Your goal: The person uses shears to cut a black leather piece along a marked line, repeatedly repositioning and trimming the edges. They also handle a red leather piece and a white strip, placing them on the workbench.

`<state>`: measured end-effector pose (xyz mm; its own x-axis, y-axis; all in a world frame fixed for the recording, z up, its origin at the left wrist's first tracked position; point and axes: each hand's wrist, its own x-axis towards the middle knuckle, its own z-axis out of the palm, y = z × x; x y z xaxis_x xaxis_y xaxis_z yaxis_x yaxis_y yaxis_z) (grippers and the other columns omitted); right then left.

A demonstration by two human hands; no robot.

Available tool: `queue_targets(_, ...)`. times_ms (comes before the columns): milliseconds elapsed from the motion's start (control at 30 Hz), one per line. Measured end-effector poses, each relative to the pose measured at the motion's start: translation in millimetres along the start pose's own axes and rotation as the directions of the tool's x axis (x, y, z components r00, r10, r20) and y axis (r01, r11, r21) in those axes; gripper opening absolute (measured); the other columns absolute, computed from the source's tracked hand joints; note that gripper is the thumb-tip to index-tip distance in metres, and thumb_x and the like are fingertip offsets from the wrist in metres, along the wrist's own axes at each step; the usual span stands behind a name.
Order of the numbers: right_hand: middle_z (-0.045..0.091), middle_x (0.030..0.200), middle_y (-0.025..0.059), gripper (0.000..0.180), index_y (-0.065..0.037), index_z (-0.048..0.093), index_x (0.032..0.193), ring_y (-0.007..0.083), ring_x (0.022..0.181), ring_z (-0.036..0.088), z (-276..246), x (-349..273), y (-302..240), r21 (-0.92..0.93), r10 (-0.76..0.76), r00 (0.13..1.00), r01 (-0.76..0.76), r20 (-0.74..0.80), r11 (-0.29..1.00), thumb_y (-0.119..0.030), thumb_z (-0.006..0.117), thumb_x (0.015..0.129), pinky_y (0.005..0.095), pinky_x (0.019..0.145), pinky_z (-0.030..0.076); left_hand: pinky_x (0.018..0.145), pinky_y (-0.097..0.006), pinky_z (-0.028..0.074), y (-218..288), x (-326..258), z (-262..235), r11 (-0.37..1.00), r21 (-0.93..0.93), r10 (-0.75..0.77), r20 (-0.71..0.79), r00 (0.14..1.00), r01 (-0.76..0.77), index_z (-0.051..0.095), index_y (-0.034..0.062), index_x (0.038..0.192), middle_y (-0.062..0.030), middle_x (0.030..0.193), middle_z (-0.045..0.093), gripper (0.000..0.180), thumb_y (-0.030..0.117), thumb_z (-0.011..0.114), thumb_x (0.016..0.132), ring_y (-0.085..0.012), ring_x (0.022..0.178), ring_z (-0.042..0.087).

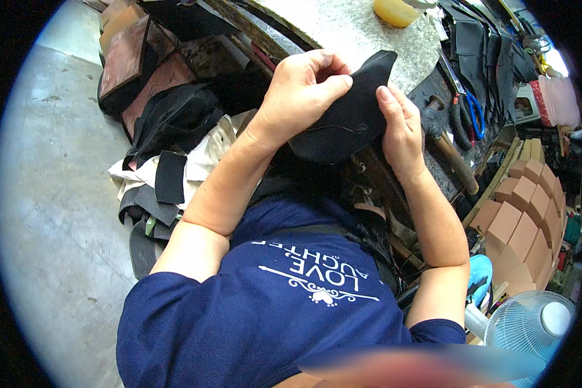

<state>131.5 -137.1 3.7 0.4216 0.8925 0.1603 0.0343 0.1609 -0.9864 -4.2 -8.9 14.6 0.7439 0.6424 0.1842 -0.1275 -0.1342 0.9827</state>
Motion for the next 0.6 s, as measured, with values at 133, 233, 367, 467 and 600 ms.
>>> queue_targets(133, 0.067, 0.088, 0.0008, 0.025, 0.001, 0.065, 0.111, 0.0061, 0.081, 0.056, 1.8, 2.0, 3.4, -0.154, -0.037, 0.999, 0.031, -0.034, 0.988, -0.019, 0.053, 0.100, 0.0236, 0.071, 0.048, 0.072, -0.022, 0.048, 5.2, -3.0, 6.3, 0.966, 0.234, 0.128, -0.069, 0.989, -0.108, 0.066, -0.0009, 0.095, -0.0020, 0.084, 0.064, 0.011, 0.003, 0.066, 0.085, -0.0079, 0.079, 0.059)
queue_targets(233, 0.066, 0.086, 0.0010, 0.025, 0.000, 0.065, 0.110, 0.0060, 0.080, 0.056, 2.9, 2.6, 6.2, -0.106, -0.036, 0.998, 0.030, -0.058, 0.994, -0.020, 0.054, 0.100, 0.0236, 0.071, 0.047, 0.070, -0.023, 0.049, 9.6, -2.4, 10.7, 0.875, 0.394, 0.339, -0.081, 0.937, -0.282, 0.069, -0.0015, 0.096, -0.0052, 0.081, 0.063, 0.014, 0.003, 0.070, 0.083, -0.0113, 0.076, 0.061)
queue_targets(367, 0.066, 0.085, 0.0018, 0.024, 0.000, 0.064, 0.110, 0.0065, 0.079, 0.055, 2.4, 2.3, 8.7, -0.174, -0.077, 0.996, 0.068, -0.046, 0.982, -0.020, 0.054, 0.100, 0.0241, 0.070, 0.047, 0.067, -0.021, 0.048, 11.5, 0.7, 13.4, 0.852, 0.427, 0.373, -0.088, 0.924, -0.303, 0.071, -0.0005, 0.097, -0.0038, 0.080, 0.064, 0.016, 0.006, 0.072, 0.082, -0.0090, 0.073, 0.060)
queue_targets(467, 0.066, 0.083, 0.0023, 0.024, 0.000, 0.064, 0.110, 0.0066, 0.079, 0.055, 1.2, 2.8, 9.8, -0.186, -0.076, 0.996, 0.067, -0.043, 0.980, -0.020, 0.054, 0.100, 0.0248, 0.071, 0.047, 0.065, -0.020, 0.046, 9.3, 2.2, 15.4, 0.956, 0.224, 0.222, -0.127, 0.967, -0.190, 0.072, 0.0007, 0.095, -0.0003, 0.080, 0.065, 0.013, 0.007, 0.072, 0.084, -0.0052, 0.073, 0.057)
queue_targets(600, 0.066, 0.082, 0.0049, 0.023, -0.001, 0.064, 0.111, 0.0086, 0.078, 0.058, 0.7, 3.0, 10.2, -0.229, -0.077, 0.996, 0.067, -0.038, 0.971, -0.019, 0.054, 0.100, 0.0266, 0.072, 0.048, 0.065, -0.018, 0.045, 5.8, 5.1, 15.7, 0.995, 0.045, 0.090, -0.106, 0.990, -0.085, 0.072, 0.0026, 0.093, 0.0027, 0.082, 0.065, 0.010, 0.008, 0.071, 0.085, -0.0028, 0.074, 0.055)
